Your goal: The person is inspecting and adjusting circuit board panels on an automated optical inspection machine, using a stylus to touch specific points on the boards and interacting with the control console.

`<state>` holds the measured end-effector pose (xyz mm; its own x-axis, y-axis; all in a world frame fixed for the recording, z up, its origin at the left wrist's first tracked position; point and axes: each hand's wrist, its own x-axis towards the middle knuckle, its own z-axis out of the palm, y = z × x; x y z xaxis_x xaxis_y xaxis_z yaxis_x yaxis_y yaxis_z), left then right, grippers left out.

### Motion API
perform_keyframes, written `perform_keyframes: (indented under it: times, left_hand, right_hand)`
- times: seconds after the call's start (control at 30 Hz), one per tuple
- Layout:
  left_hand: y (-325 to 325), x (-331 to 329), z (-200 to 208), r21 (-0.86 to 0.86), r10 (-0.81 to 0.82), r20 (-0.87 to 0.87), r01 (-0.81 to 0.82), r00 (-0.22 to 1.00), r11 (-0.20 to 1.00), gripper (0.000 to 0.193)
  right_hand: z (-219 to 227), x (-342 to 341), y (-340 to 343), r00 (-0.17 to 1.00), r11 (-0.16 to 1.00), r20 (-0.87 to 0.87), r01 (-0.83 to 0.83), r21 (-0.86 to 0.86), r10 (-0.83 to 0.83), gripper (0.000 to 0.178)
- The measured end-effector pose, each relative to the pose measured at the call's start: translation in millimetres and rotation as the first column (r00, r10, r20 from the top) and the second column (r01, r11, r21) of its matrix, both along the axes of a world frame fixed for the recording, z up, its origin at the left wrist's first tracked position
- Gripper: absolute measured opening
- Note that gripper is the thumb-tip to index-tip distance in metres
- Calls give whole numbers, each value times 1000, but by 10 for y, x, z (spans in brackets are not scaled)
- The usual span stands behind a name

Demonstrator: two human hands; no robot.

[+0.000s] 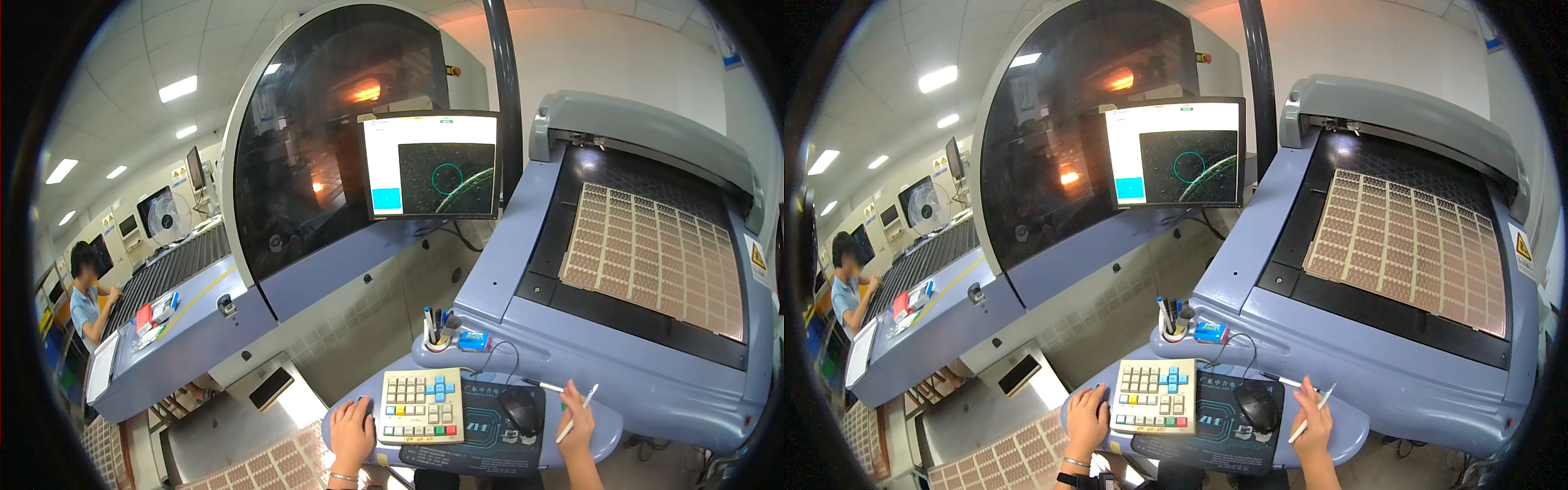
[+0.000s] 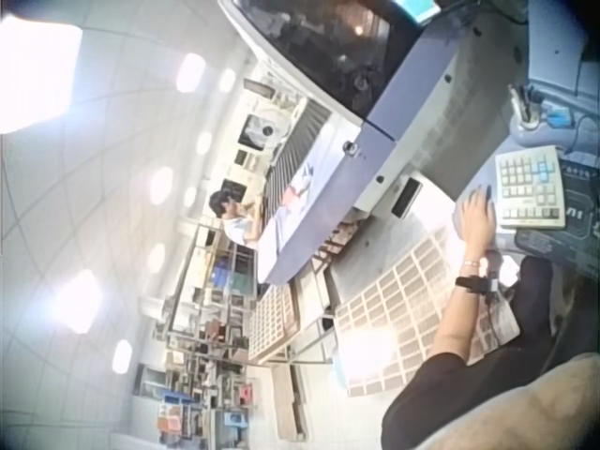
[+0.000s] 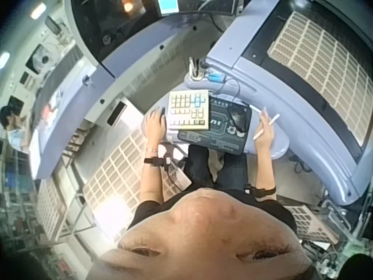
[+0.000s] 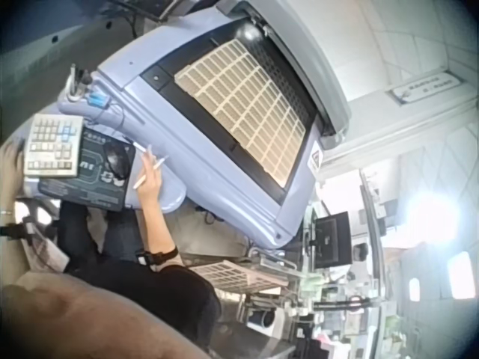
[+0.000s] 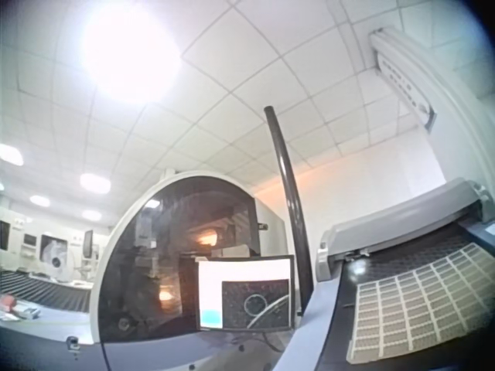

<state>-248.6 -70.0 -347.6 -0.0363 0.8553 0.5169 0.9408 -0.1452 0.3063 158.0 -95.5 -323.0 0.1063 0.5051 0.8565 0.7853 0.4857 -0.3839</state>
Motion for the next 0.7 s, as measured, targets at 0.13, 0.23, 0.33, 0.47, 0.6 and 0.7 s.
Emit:
perform_keyframes:
  times: [0.13, 0.23, 0.33, 0.47, 0.6, 0.7]
  left_hand:
    - [-14, 24, -5, 42, 15, 30, -16, 999, 999, 44]
    - [-18, 16, -6, 45, 11, 85, -15, 996, 999, 44]
    - [-27, 23, -7, 39, 14, 94, -18, 995, 999, 44]
    - [-19, 22, -9, 45, 19, 76, -22, 997, 999, 44]
    - [20, -19, -35, 53, -7, -40, 9, 999, 999, 43]
    - [12, -6, -31, 37, -3, -37, 4, 999, 999, 43]
  right_hand:
    - [-3, 3, 0, 1000, 1000, 2, -9, 11, 9, 24]
    - [2, -9, -2, 1000, 1000, -2, -6, 18, 6, 25]
    - [23, -10, -12, 1000, 1000, 2, -16, 10, 16, 24]
    - [26, -7, -14, 1000, 1000, 2, -25, 10, 25, 24]
    - [34, -11, -20, 1000, 1000, 19, -19, 7, 19, 25]
    - [31, -11, -20, 1000, 1000, 16, -23, 3, 23, 26]
